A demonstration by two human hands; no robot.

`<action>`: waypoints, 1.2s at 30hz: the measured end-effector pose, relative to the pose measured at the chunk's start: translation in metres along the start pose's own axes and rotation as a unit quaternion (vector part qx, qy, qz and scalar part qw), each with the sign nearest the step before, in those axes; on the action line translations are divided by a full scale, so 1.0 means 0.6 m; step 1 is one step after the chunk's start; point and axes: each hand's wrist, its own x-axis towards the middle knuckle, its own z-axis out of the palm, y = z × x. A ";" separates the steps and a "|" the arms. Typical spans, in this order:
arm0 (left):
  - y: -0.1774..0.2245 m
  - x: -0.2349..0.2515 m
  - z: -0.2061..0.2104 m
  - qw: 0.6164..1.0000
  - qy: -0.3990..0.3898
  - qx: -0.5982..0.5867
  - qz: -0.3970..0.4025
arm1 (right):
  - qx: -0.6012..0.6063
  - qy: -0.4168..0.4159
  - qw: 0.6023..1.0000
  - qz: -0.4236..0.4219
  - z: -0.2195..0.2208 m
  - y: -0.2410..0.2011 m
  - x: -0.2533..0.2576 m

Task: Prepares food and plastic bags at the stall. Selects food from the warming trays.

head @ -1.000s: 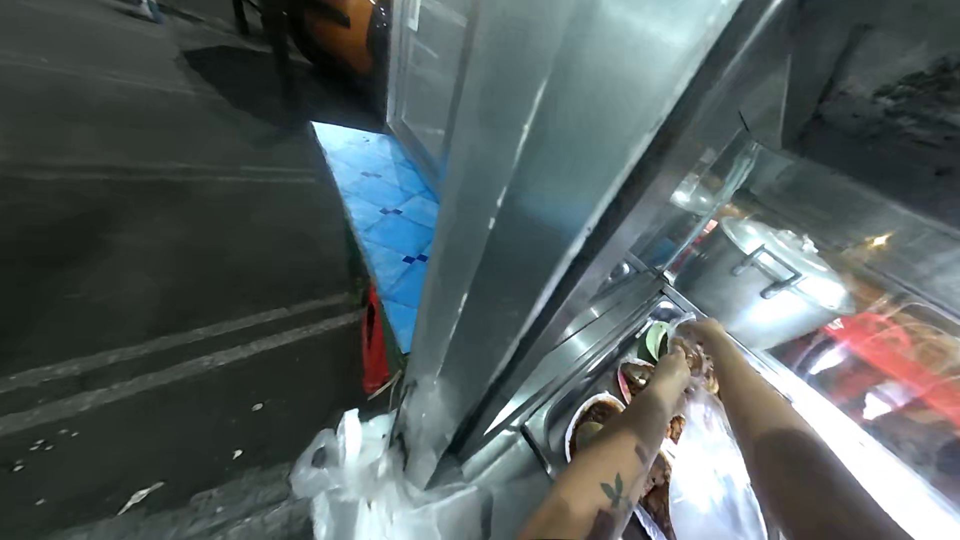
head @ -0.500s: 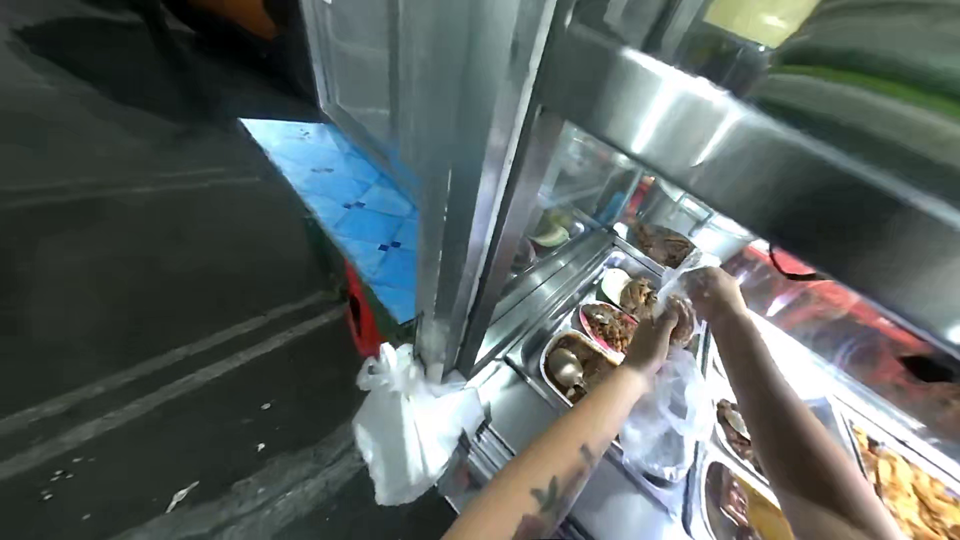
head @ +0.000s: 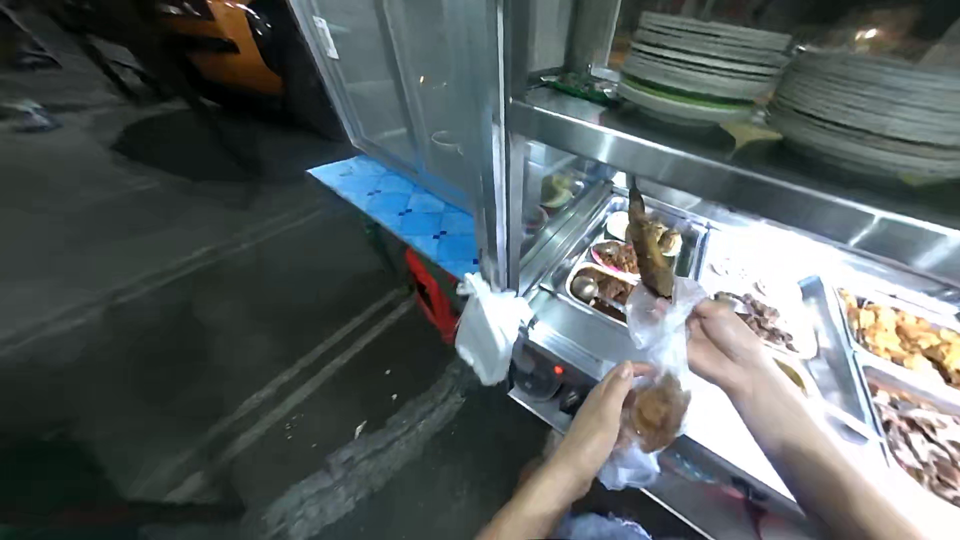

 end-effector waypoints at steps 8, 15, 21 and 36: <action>-0.063 -0.231 0.085 0.976 0.193 0.070 0.071 | -0.081 -0.248 0.965 0.022 -0.062 0.105 -0.225; -0.002 -0.408 0.106 0.921 0.359 0.070 0.130 | -0.085 -0.316 0.945 0.016 -0.013 0.200 -0.352; 0.044 -0.597 0.083 0.873 0.438 -0.128 0.172 | -0.047 -0.425 0.903 0.043 0.027 0.320 -0.436; 0.045 -1.065 0.063 0.755 0.553 -0.176 0.303 | -0.218 -0.527 0.815 -0.107 0.197 0.633 -0.825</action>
